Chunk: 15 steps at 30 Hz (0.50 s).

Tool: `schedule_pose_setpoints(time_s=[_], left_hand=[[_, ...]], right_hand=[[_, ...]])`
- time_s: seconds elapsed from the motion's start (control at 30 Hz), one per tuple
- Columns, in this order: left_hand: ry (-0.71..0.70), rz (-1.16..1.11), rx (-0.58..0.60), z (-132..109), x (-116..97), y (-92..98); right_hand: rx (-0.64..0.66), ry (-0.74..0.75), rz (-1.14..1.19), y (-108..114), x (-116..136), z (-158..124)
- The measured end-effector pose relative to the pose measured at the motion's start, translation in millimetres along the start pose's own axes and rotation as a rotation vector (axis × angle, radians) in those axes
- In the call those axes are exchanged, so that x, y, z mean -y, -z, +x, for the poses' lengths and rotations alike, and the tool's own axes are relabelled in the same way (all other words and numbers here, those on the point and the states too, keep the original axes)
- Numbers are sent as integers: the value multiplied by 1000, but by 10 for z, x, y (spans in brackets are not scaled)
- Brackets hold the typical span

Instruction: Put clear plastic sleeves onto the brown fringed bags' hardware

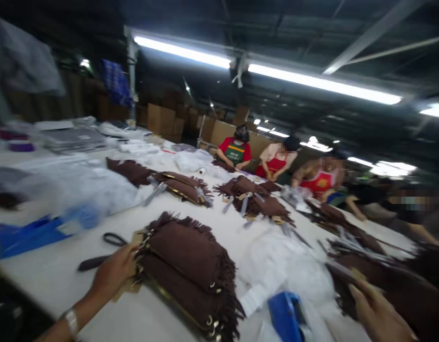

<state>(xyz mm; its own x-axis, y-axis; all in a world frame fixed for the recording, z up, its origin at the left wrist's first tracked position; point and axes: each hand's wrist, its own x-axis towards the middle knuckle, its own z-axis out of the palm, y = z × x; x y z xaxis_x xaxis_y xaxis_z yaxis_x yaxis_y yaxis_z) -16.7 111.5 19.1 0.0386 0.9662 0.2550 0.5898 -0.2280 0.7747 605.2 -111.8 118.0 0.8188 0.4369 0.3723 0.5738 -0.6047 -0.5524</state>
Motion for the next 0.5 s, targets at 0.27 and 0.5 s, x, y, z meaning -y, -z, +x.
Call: schedule_pose_setpoints(time_s=[0.27,0.5], left_hand=[[104,213,232,351,-77,-164],[80,233,262,393,-64,-102]], right_hand=[[757,588,246,-1576,1680,-2003],[507,1079,-49,-1993,2304,-2587]])
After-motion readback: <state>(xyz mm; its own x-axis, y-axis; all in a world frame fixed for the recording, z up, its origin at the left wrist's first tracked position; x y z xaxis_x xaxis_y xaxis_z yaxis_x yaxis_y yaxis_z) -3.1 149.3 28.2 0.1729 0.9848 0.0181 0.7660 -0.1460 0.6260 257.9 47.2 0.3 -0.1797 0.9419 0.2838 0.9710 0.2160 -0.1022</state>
